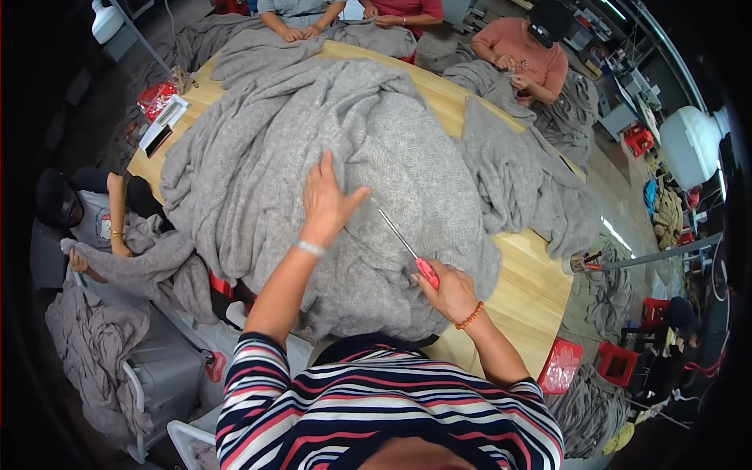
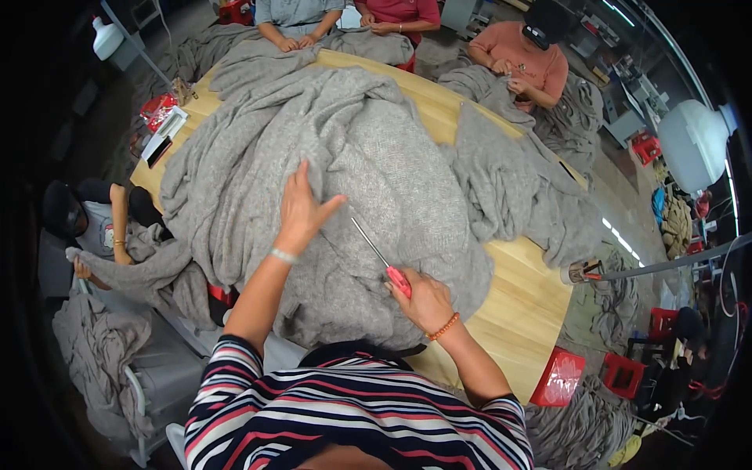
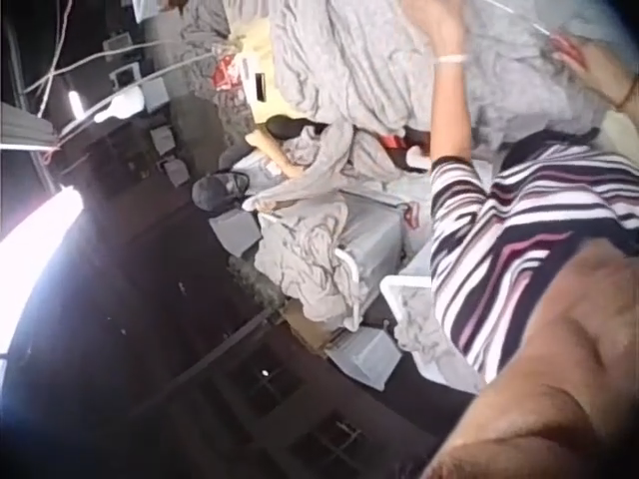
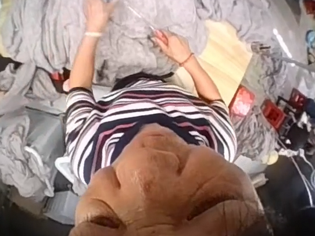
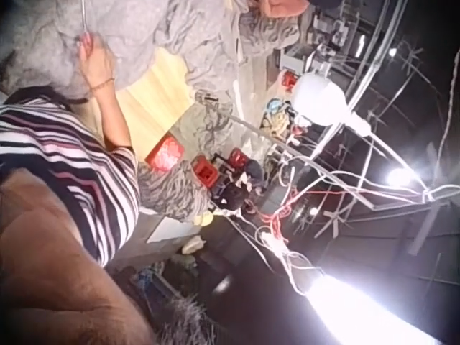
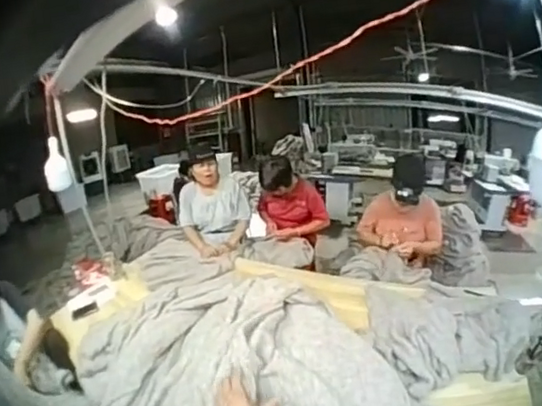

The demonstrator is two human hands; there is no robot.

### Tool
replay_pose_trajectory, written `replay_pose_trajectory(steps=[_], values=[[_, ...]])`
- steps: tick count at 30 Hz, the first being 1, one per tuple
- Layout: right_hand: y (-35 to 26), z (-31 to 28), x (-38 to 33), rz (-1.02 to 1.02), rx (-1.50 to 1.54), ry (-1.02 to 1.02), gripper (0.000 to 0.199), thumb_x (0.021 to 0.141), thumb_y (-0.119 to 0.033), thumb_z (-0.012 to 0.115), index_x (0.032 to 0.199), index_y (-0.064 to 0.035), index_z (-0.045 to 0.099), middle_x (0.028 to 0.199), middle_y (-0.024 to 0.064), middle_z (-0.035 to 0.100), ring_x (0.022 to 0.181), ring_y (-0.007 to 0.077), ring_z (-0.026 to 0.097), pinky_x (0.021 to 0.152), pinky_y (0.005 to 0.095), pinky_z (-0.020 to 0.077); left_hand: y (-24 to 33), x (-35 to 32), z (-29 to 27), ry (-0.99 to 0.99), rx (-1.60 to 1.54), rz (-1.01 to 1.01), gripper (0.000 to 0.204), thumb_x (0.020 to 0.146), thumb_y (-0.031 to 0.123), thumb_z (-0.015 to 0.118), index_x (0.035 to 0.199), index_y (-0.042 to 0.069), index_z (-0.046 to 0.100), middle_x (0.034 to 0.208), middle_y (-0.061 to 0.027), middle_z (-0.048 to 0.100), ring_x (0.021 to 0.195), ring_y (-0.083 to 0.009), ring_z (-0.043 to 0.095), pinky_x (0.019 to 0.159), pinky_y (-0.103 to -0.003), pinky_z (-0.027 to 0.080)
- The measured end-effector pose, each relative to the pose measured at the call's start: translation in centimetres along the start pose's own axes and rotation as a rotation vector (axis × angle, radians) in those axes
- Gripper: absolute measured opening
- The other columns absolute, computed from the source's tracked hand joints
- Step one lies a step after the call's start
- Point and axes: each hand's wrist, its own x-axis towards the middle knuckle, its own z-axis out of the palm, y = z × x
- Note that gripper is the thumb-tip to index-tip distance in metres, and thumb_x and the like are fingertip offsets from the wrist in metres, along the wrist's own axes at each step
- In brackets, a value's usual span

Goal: Trim loose threads from grey sweaters using scissors at a quality control table.

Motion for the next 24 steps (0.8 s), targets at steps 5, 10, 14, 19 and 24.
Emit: replay_pose_trajectory(steps=[5,10,14,19,24], values=[[-0.7,0.2,-0.9,0.030,0.002,0.043,0.037,0.090,-0.038,0.063,0.111,-0.0080,0.063,0.084,0.0202,0.067,0.077,0.0403,0.065,0.071,0.0463,0.0509,-7.1,1.3,4.6,-0.352,-0.580,-0.465,0.044,0.085,0.016,0.073,0.122,-0.001,0.056,0.103,-0.0067,0.066,0.091,-0.0127,0.061,0.081,-0.026,0.049],[-2.3,0.3,0.0,0.001,-0.011,-0.028,0.033,0.090,-0.038,0.060,0.105,-0.0079,0.062,0.075,0.0201,0.066,0.071,0.0405,0.065,0.065,0.0484,0.0509,-6.8,0.2,4.0,-0.174,-1.369,-0.659,0.019,0.092,0.007,0.062,0.111,0.004,0.060,0.100,-0.0053,0.067,0.086,-0.0112,0.062,0.078,-0.024,0.051],[-2.9,0.0,1.2,-0.005,-0.045,-0.077,0.033,0.090,-0.037,0.061,0.105,-0.0079,0.062,0.073,0.0207,0.066,0.070,0.0405,0.065,0.064,0.0489,0.0508,-7.1,-0.3,3.3,-0.116,-1.631,-0.659,0.014,0.096,0.009,0.057,0.109,0.005,0.059,0.103,-0.0052,0.067,0.090,-0.0128,0.063,0.082,-0.030,0.053],[-3.3,0.4,1.7,-0.003,-0.028,-0.072,0.033,0.091,-0.036,0.061,0.111,-0.0101,0.062,0.079,0.0173,0.068,0.073,0.0379,0.066,0.067,0.0473,0.0506,-7.0,-1.2,3.5,-0.097,-1.455,-0.576,0.013,0.096,0.004,0.055,0.109,0.004,0.059,0.101,-0.0028,0.064,0.090,-0.0088,0.058,0.081,-0.024,0.048],[-3.6,0.8,2.3,0.014,-0.001,-0.047,0.033,0.090,-0.037,0.061,0.109,-0.0096,0.062,0.078,0.0175,0.068,0.073,0.0383,0.065,0.066,0.0471,0.0503,-6.6,-1.8,4.5,-0.086,-1.066,-0.297,0.013,0.097,0.006,0.053,0.109,0.005,0.058,0.093,0.0023,0.062,0.084,-0.0034,0.054,0.077,-0.018,0.043]])
